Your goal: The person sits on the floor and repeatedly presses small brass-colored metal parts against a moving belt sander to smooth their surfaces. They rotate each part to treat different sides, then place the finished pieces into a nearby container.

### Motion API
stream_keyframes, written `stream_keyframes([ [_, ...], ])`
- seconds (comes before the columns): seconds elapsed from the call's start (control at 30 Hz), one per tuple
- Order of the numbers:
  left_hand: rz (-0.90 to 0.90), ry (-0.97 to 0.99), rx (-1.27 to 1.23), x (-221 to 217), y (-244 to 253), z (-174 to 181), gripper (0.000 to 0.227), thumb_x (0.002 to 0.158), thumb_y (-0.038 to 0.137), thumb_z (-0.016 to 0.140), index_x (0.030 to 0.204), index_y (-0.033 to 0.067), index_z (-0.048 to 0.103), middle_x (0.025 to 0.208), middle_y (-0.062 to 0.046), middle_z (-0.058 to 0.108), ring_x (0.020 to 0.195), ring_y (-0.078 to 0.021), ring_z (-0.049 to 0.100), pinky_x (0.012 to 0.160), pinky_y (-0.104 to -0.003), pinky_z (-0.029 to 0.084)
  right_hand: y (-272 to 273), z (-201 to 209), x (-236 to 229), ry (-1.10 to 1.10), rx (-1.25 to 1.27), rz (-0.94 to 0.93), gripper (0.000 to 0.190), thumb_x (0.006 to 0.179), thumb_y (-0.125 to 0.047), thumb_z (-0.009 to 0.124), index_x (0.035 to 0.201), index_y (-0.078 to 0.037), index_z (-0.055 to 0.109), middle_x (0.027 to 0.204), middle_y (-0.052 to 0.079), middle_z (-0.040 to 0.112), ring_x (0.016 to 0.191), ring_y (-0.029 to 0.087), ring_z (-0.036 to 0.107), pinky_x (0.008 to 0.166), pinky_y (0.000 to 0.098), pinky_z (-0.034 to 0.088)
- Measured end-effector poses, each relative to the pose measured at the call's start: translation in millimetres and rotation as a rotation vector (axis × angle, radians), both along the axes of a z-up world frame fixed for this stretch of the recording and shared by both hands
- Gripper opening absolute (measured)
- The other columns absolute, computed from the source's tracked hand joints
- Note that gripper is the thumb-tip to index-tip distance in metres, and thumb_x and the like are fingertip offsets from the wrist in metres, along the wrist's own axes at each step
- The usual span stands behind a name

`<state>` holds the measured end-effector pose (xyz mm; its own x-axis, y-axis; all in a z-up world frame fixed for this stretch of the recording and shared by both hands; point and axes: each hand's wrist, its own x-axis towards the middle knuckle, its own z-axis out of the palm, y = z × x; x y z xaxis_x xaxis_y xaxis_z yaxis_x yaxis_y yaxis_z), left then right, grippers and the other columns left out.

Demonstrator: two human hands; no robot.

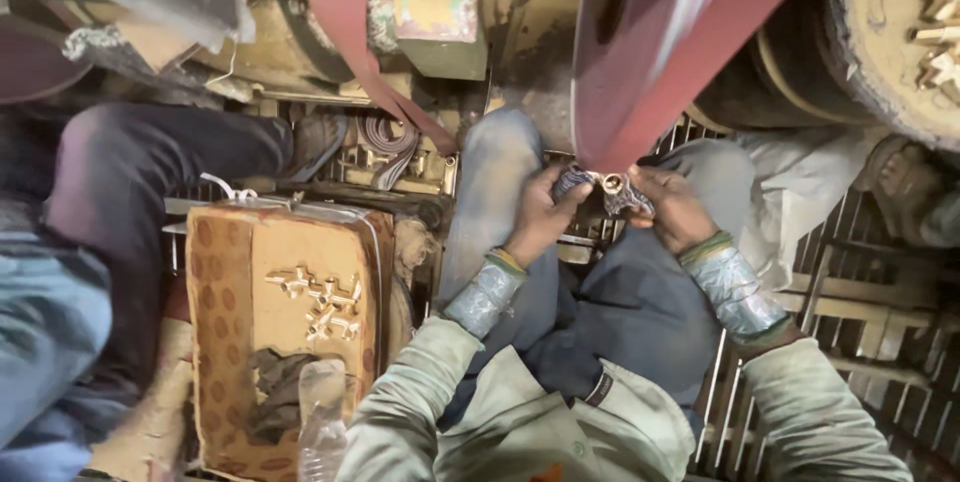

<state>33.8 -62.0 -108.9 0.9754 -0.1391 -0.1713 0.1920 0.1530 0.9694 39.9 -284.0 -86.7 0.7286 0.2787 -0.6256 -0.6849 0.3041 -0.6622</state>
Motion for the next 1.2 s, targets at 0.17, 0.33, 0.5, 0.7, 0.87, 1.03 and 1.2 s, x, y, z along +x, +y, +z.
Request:
stream_keyframes([
  [0.17,0.037,-0.027,0.156,6,0,6,0.027,0.092,0.018,0.074,0.111,-0.0006,0.069,0.094,-0.006,0.072,0.086,-0.0127,0.065,0.079,-0.031,0.055,-2,-8,26,0.157,0.077,0.022,0.022,0.103,-0.026,0.055,0.102,-0.006,0.064,0.066,-0.004,0.05,0.047,0.005,0.037,0.039,0.0222,0.027],
  [0.33,-0.064,-0.167,0.304,-1,7,42,0.026,0.098,0.022,0.072,0.112,0.0012,0.066,0.097,-0.007,0.07,0.088,-0.0184,0.067,0.081,-0.034,0.054,-9,7,23,0.338,0.017,-0.013,0.026,0.106,-0.034,0.056,0.094,-0.011,0.059,0.064,-0.004,0.048,0.045,0.006,0.035,0.038,0.0236,0.023],
  [0.5,-0.186,-0.225,0.214,-34,29,84,0.031,0.105,0.018,0.063,0.13,0.0026,0.058,0.119,-0.01,0.066,0.112,-0.0191,0.064,0.099,-0.032,0.05,15,48,-60,-0.104,-0.134,0.094,0.04,0.109,-0.037,0.058,0.105,0.0,0.07,0.073,0.009,0.061,0.052,0.013,0.05,0.045,0.0276,0.04],
  [0.7,-0.209,-0.211,0.135,-39,35,125,0.032,0.105,0.014,0.065,0.134,0.0027,0.06,0.126,-0.009,0.066,0.118,-0.0176,0.064,0.103,-0.03,0.05,47,109,-86,-1.12,-1.045,-0.023,0.051,0.08,-0.007,0.08,0.129,0.0,0.067,0.118,0.019,0.068,0.108,0.032,0.064,0.095,0.04,0.051],
  [0.87,-0.268,-0.267,0.156,-21,34,120,0.036,0.1,0.014,0.069,0.132,0.0019,0.06,0.125,-0.008,0.066,0.117,-0.0138,0.064,0.101,-0.03,0.051,38,114,-61,-1.237,-1.047,-0.094,0.044,0.077,0.005,0.069,0.121,0.0,0.068,0.117,0.016,0.069,0.106,0.034,0.065,0.096,0.0418,0.052],
  [1.03,-0.213,-0.114,0.16,1,16,66,0.034,0.099,0.017,0.071,0.128,0.0018,0.065,0.11,-0.006,0.074,0.099,-0.011,0.065,0.089,-0.029,0.054,21,93,-24,-1.167,-0.929,0.021,0.041,0.081,0.0,0.072,0.121,0.003,0.066,0.118,0.018,0.069,0.108,0.035,0.066,0.097,0.041,0.052],
  [1.2,-0.063,-0.05,0.051,1,3,20,0.032,0.097,0.019,0.072,0.123,0.0008,0.066,0.106,-0.006,0.073,0.096,-0.0105,0.065,0.087,-0.029,0.054,22,69,0,-0.942,-0.919,0.151,0.04,0.085,-0.01,0.08,0.12,0.004,0.068,0.113,0.02,0.071,0.103,0.033,0.069,0.091,0.0371,0.052],
])
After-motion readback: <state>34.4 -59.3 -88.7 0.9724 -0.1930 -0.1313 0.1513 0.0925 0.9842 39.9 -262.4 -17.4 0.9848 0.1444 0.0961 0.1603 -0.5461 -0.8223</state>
